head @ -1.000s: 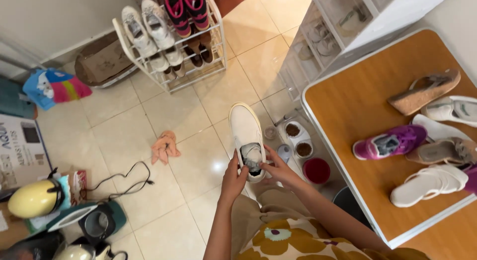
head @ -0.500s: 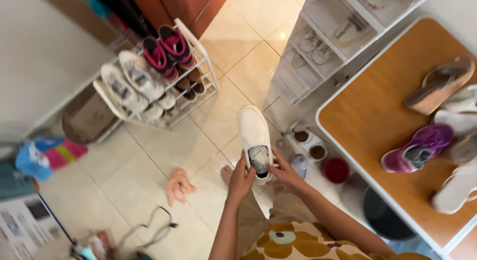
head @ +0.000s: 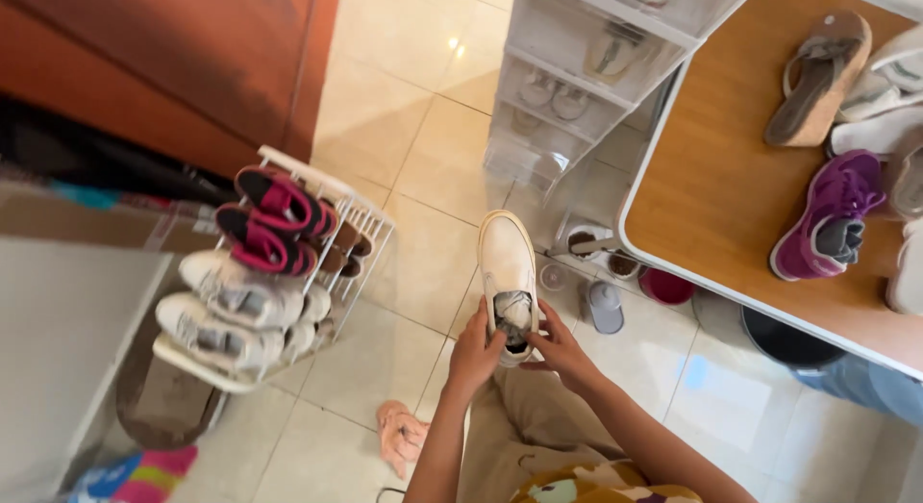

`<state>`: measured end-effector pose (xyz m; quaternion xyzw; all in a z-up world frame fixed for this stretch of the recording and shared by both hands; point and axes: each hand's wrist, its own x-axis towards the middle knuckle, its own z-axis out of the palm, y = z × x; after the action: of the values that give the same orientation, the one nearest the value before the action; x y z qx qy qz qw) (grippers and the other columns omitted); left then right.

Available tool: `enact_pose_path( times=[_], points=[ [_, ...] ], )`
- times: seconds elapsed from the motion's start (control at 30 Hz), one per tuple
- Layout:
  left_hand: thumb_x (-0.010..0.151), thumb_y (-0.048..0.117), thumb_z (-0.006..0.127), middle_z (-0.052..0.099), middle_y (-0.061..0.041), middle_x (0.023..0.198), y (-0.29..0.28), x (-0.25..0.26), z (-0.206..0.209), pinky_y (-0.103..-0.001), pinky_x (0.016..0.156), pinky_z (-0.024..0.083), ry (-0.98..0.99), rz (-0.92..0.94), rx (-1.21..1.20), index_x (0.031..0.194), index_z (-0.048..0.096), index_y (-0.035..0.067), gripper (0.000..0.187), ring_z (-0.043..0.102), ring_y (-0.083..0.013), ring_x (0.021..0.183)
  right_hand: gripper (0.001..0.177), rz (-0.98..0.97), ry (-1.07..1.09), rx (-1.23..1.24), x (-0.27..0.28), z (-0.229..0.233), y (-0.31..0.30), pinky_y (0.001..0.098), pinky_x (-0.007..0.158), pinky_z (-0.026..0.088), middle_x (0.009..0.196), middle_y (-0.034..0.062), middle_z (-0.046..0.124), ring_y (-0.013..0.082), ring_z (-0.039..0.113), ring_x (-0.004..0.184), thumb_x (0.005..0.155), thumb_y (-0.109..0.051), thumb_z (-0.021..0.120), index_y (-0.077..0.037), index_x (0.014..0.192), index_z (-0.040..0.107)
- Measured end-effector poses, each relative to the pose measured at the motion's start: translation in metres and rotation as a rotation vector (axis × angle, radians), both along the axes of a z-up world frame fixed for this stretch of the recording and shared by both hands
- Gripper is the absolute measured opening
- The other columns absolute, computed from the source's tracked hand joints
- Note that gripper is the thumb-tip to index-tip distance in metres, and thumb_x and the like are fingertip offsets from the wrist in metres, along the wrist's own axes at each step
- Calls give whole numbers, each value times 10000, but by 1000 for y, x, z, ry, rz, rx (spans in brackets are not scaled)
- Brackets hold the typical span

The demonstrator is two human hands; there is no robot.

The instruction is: The person gathers various shoes from a table, pairs them, and places them onto a white metal shoe rack and a clear plastic shoe cabinet. The person handles sneakers, loafers, and sandals, arranging them one by one into the available storage slots.

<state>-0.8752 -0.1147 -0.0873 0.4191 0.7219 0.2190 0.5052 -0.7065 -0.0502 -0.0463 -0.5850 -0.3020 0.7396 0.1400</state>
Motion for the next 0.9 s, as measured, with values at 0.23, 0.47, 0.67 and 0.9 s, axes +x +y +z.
enact_pose_path(
  times=[0.23, 0.47, 0.67, 0.9],
  points=[
    [924, 370, 530, 469, -210, 1542, 68, -25, -46, -586, 1087, 453, -11, -137, -60, 1651, 245, 172, 806, 543, -466, 1320, 830, -94, -21, 4, -21, -24, 45, 693, 870, 567, 1428, 263, 452, 382, 536, 1212, 948, -72, 620, -193, 1650, 194],
    [917, 362, 511, 483, -107, 1514, 119, -36, -67, -461, 1007, 459, 24, -199, -157, 1634, 218, 213, 788, 543, -342, 1299, 792, -145, -129, -156, -39, -46, 88, 507, 830, 650, 1335, 121, 571, 273, 636, 1136, 963, -124, 594, -312, 1641, 231],
    [915, 360, 523, 549, -82, 1480, 158, -50, -96, -423, 988, 482, -8, -242, -170, 1640, 208, 231, 801, 598, -305, 1246, 761, -206, -131, -155, -53, -68, 118, 481, 812, 642, 1293, 104, 600, 238, 648, 1105, 965, -118, 587, -335, 1627, 283],
    [926, 387, 495, 647, 15, 887, 208, -71, -118, -359, 716, 468, 22, -316, -309, 1661, 192, 303, 800, 634, -197, 818, 745, -282, -130, -77, -71, -117, 137, 459, 799, 655, 1295, 130, 589, 260, 640, 1111, 966, -192, 604, -290, 1629, 280]
  ],
)
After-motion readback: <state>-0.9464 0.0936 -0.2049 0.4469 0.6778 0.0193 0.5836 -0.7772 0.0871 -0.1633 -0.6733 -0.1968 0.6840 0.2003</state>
